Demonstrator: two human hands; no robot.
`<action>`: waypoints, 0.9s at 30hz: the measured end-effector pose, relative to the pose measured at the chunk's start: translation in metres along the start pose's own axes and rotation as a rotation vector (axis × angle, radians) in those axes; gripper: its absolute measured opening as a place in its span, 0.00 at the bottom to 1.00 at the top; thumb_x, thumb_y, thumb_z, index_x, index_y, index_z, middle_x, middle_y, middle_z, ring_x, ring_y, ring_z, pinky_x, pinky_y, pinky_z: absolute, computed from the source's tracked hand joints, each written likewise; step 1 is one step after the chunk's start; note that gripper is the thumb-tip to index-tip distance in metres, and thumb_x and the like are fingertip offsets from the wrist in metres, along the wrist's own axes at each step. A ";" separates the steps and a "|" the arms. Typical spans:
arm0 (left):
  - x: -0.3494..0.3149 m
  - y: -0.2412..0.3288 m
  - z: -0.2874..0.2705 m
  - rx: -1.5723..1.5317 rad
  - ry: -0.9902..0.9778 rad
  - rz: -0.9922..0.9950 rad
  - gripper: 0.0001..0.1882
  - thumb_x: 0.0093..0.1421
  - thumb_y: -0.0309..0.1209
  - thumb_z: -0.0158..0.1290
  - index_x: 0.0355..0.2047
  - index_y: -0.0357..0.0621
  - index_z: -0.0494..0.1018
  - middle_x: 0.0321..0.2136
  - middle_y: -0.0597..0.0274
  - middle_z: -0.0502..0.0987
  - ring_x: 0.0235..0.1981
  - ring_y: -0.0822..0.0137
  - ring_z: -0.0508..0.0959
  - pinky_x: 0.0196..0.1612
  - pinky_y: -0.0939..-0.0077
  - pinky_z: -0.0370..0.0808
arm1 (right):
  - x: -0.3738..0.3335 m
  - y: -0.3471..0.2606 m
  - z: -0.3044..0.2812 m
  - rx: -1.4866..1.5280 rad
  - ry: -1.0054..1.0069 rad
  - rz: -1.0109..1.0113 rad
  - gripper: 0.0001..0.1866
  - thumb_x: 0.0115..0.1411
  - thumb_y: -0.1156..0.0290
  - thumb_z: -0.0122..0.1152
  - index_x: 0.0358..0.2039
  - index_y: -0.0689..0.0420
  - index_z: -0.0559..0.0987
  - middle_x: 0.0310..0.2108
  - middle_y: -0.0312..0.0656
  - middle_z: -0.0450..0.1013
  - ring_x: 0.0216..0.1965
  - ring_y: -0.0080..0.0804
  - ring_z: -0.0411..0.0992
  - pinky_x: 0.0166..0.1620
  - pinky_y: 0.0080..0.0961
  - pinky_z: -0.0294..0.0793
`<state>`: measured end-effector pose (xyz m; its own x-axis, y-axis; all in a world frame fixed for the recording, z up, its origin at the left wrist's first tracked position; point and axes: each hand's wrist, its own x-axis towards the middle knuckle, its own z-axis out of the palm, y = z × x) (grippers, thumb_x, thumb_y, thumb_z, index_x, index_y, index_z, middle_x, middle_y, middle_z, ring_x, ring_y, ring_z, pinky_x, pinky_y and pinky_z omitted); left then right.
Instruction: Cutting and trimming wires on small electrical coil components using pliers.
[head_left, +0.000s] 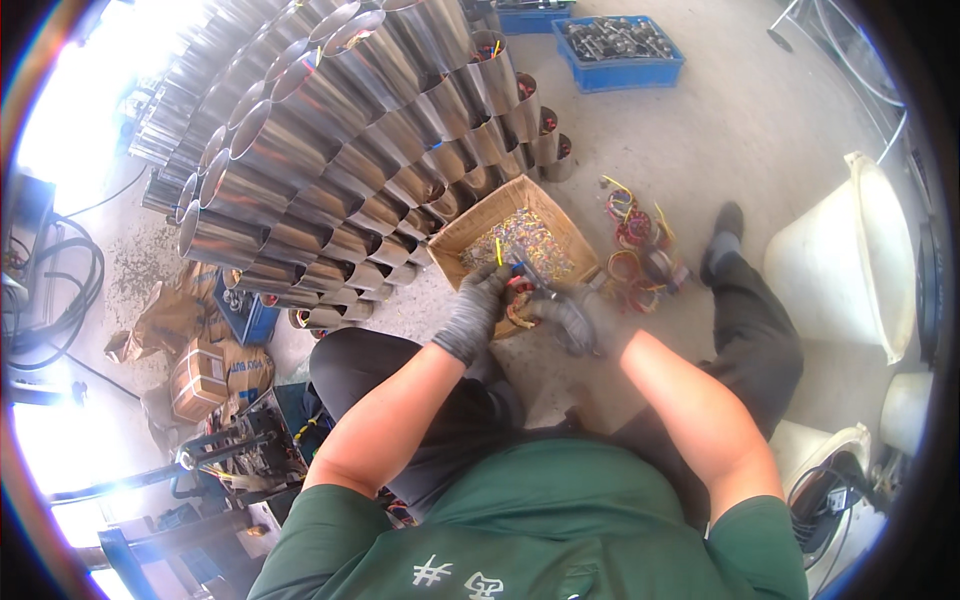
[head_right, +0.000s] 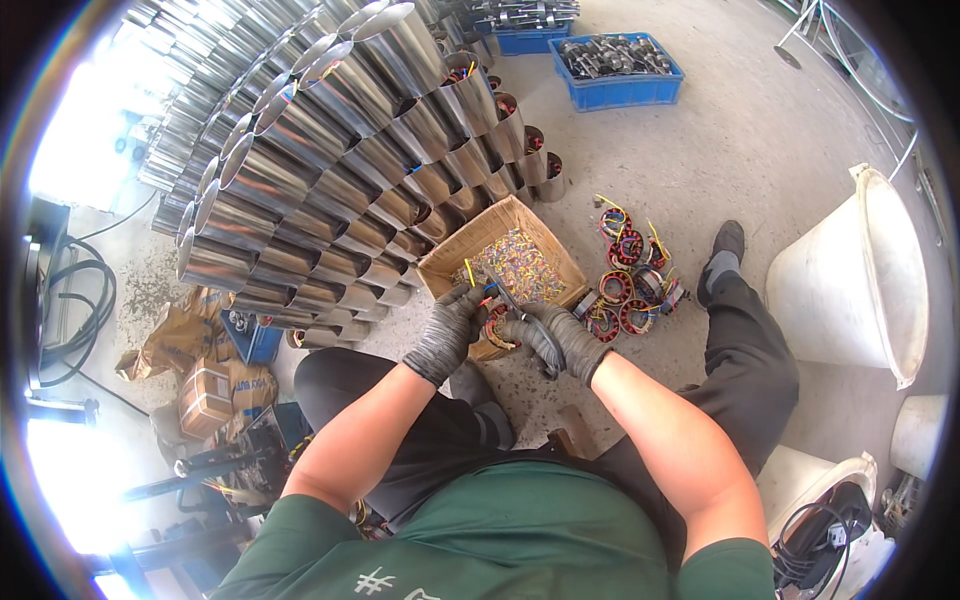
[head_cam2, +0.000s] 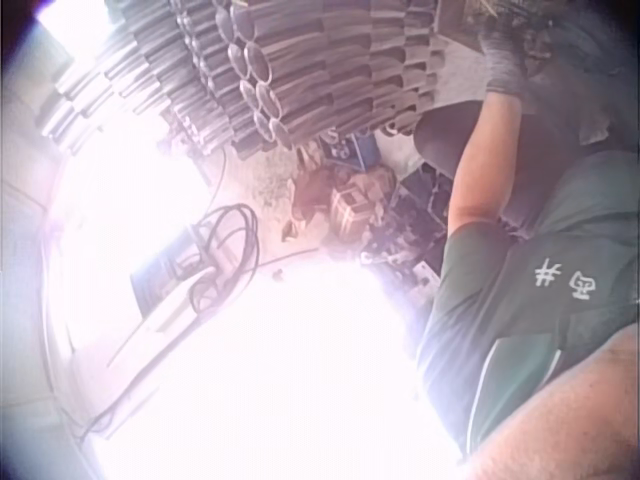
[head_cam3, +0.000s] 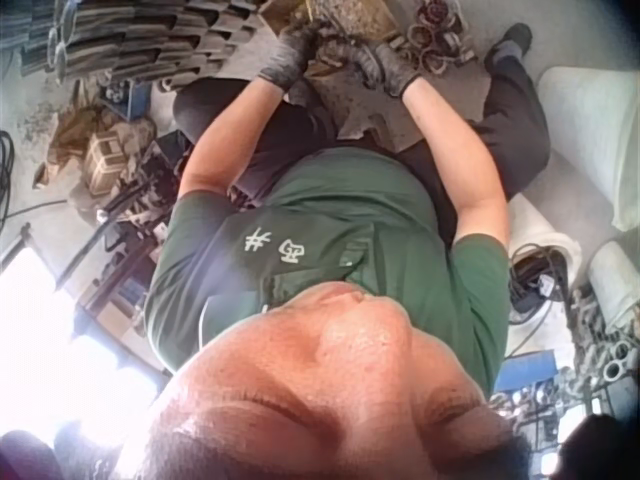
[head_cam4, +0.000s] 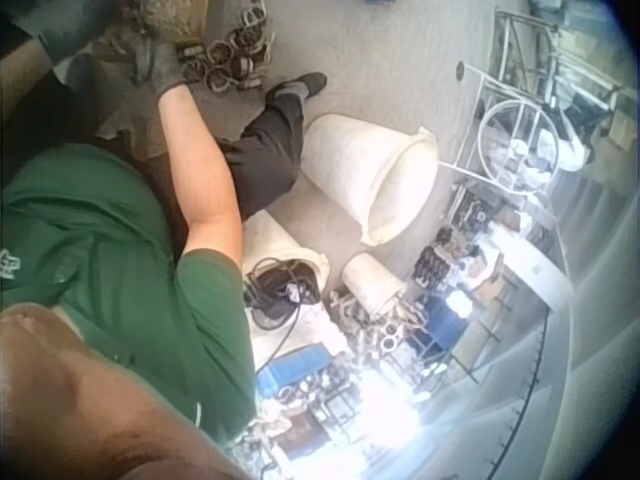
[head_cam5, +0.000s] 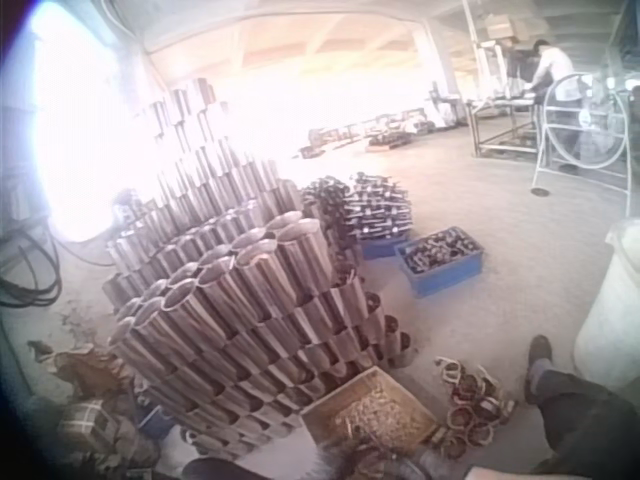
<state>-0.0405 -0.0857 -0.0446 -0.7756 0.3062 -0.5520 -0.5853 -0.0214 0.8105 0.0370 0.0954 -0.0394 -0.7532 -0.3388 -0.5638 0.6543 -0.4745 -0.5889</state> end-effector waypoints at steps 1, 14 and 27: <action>-0.002 0.001 0.002 -0.001 -0.015 0.025 0.09 0.61 0.33 0.51 0.35 0.42 0.76 0.17 0.72 0.69 0.14 0.79 0.63 0.17 0.84 0.58 | 0.003 0.002 -0.002 0.134 0.043 0.009 0.15 0.58 0.64 0.63 0.42 0.57 0.74 0.19 0.33 0.70 0.14 0.19 0.67 0.15 0.15 0.64; 0.016 -0.007 -0.011 0.105 0.155 0.021 0.10 0.59 0.31 0.55 0.35 0.35 0.76 0.19 0.66 0.72 0.17 0.74 0.67 0.22 0.78 0.65 | 0.021 0.020 -0.017 -0.944 0.263 -0.656 0.21 0.57 0.64 0.62 0.47 0.64 0.73 0.30 0.42 0.75 0.31 0.30 0.73 0.38 0.30 0.72; 0.006 0.003 -0.026 0.276 0.089 0.185 0.09 0.59 0.31 0.55 0.36 0.38 0.77 0.24 0.66 0.75 0.23 0.76 0.69 0.28 0.81 0.68 | 0.015 -0.008 -0.069 0.372 0.153 -0.164 0.11 0.60 0.62 0.56 0.25 0.52 0.70 0.15 0.33 0.63 0.17 0.23 0.66 0.19 0.21 0.66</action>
<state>-0.0531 -0.1083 -0.0503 -0.8872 0.2369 -0.3958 -0.3561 0.1937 0.9141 0.0250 0.1500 -0.0829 -0.8078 -0.1233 -0.5764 0.4368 -0.7818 -0.4449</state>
